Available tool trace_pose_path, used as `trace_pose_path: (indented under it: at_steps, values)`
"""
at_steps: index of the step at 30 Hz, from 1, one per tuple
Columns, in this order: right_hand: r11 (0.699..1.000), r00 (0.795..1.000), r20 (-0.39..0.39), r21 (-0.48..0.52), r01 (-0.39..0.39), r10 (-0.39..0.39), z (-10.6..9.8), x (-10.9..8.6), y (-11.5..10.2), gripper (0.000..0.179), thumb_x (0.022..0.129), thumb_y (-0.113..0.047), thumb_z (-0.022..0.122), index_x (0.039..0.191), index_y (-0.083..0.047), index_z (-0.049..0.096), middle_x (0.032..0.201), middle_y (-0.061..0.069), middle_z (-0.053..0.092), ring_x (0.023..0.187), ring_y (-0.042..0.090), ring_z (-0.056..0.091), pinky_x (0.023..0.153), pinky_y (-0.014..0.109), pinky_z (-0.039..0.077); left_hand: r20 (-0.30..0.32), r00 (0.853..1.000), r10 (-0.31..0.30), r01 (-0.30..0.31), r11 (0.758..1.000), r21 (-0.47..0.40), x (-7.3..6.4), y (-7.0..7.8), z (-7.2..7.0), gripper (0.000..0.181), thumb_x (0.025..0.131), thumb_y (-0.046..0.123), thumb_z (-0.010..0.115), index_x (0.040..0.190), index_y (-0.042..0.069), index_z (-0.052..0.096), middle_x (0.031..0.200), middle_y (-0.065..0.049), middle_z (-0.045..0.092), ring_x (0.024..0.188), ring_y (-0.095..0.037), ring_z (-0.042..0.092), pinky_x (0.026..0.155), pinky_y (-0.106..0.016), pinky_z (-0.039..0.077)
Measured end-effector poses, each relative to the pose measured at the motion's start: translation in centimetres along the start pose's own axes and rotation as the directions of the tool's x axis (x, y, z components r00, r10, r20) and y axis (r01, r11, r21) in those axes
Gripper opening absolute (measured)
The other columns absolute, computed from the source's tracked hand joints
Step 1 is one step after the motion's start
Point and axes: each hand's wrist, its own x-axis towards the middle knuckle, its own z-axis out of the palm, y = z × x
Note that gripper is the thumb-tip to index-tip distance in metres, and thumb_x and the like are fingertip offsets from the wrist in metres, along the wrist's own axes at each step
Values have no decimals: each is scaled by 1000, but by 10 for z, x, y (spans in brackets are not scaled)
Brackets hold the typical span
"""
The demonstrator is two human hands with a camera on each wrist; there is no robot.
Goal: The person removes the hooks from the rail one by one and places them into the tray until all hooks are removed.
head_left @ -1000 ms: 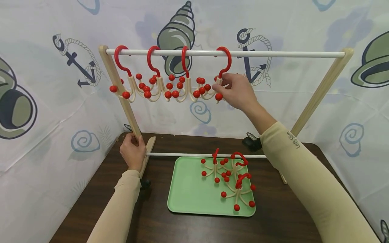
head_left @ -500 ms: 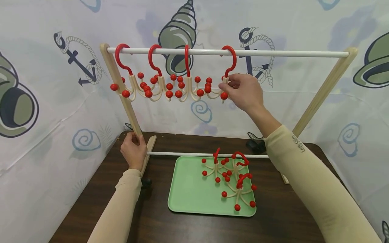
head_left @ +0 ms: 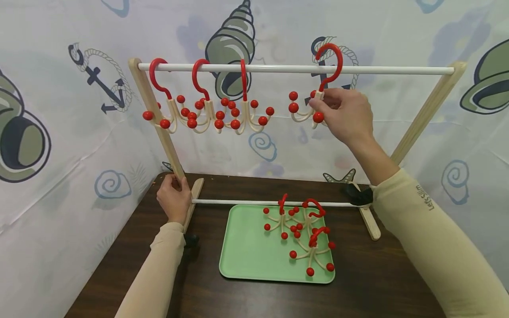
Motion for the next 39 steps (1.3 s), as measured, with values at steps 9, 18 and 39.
trace_pose_path:
  at_steps: [9, 18, 39]
  values:
    - [996, 999, -45, -80, -31, 27, -26, -48, 6, 45, 90, -44, 66, 116, -8, 73, 99, 12, 74, 89, 28, 70, 75, 41, 45, -6, 1000, -4, 4, 1000, 8, 1, 0, -4, 12, 85, 10, 72, 88, 0, 67, 75, -17, 66, 65, -34, 61, 69, -53, 44]
    - [991, 990, 46, 29, -132, 131, 4, -155, 25, 33, 84, -36, 77, 105, -10, 77, 86, 3, 75, 74, 19, 71, 64, 34, 50, -6, 1000, 0, 0, 1000, 0, 3, 3, -7, 13, 84, 11, 72, 88, -1, 67, 75, -18, 67, 67, -35, 62, 69, -54, 44]
    - [962, 968, -44, 138, -237, 245, 120, -315, 33, 23, 65, -20, 92, 76, -25, 72, 73, -15, 68, 65, 4, 64, 59, 32, 52, -10, 1000, 7, -7, 1000, -5, 3, 0, 0, 15, 84, 13, 71, 88, 0, 67, 73, -17, 65, 64, -34, 60, 65, -52, 43]
